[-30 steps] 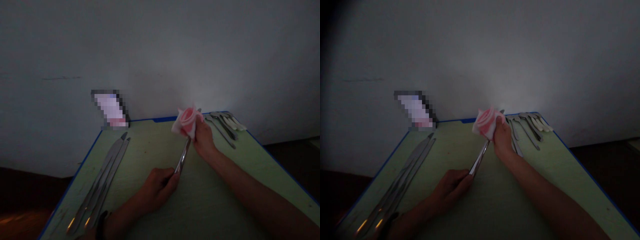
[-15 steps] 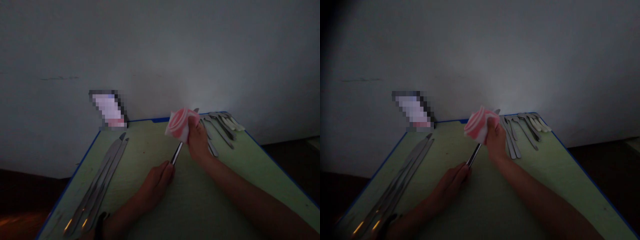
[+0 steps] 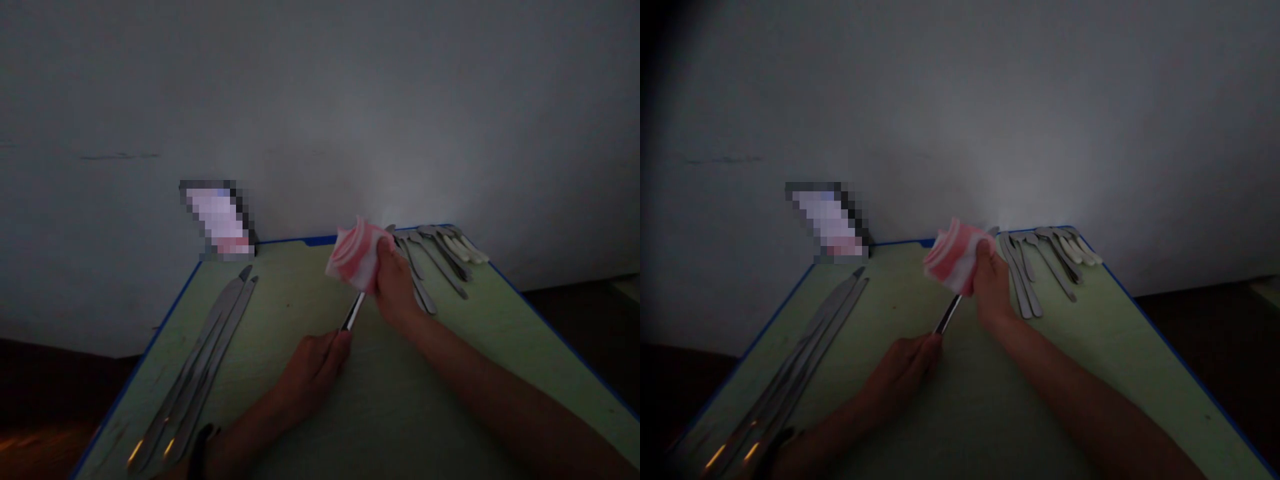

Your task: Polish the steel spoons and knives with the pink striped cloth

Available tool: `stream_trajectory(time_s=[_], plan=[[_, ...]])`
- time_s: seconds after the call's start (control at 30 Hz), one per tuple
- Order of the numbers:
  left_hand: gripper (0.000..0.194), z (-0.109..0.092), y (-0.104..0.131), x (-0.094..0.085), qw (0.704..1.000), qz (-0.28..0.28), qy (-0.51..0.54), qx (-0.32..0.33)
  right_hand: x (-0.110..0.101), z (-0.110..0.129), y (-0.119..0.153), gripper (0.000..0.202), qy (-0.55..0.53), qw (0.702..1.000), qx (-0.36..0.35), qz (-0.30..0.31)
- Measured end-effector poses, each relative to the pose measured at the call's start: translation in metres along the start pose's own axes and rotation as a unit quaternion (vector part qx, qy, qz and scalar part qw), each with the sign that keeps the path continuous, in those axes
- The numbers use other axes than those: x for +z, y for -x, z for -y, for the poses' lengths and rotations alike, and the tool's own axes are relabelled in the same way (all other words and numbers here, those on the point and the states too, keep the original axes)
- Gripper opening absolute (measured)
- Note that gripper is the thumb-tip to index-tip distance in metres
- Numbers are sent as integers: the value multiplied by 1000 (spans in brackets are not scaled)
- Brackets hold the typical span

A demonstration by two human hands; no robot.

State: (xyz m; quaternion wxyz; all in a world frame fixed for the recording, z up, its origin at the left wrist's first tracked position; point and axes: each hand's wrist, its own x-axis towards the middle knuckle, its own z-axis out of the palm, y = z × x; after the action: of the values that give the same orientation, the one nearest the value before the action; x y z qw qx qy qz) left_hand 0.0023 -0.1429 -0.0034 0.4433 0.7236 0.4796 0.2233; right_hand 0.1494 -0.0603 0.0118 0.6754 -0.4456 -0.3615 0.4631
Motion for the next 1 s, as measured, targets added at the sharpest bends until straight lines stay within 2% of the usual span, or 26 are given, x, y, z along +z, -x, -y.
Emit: stream_trajectory(time_s=[0.13,0.23,0.33,0.43,0.53,0.67,0.73,0.8,0.87,1.0], plan=[[42,-4,4,-2,998,44,-33,41,-15,12,-29,40,-26,995,-35,-91],[41,-6,5,-3,996,72,-19,48,-17,14,-30,42,-13,993,-42,-113],[43,-4,3,-3,998,51,8,23,-8,6,-11,46,26,997,-27,-65],[45,2,0,-2,999,13,33,-2,5,-3,19,49,90,996,7,14],[42,7,-4,-1,996,-21,79,-19,15,-9,47,49,130,989,43,64],[39,8,-6,-1,991,-60,119,-19,19,-12,63,48,131,984,56,106],[41,6,-4,-1,994,-61,86,-20,18,-11,57,48,125,985,56,108],[44,3,-1,-2,998,-43,45,-19,13,-7,42,49,116,988,51,85],[46,1,2,-2,1000,-12,18,-9,6,0,20,50,104,993,30,36],[44,0,7,-1,999,37,2,32,-13,16,-23,44,-4,997,-18,-74]])
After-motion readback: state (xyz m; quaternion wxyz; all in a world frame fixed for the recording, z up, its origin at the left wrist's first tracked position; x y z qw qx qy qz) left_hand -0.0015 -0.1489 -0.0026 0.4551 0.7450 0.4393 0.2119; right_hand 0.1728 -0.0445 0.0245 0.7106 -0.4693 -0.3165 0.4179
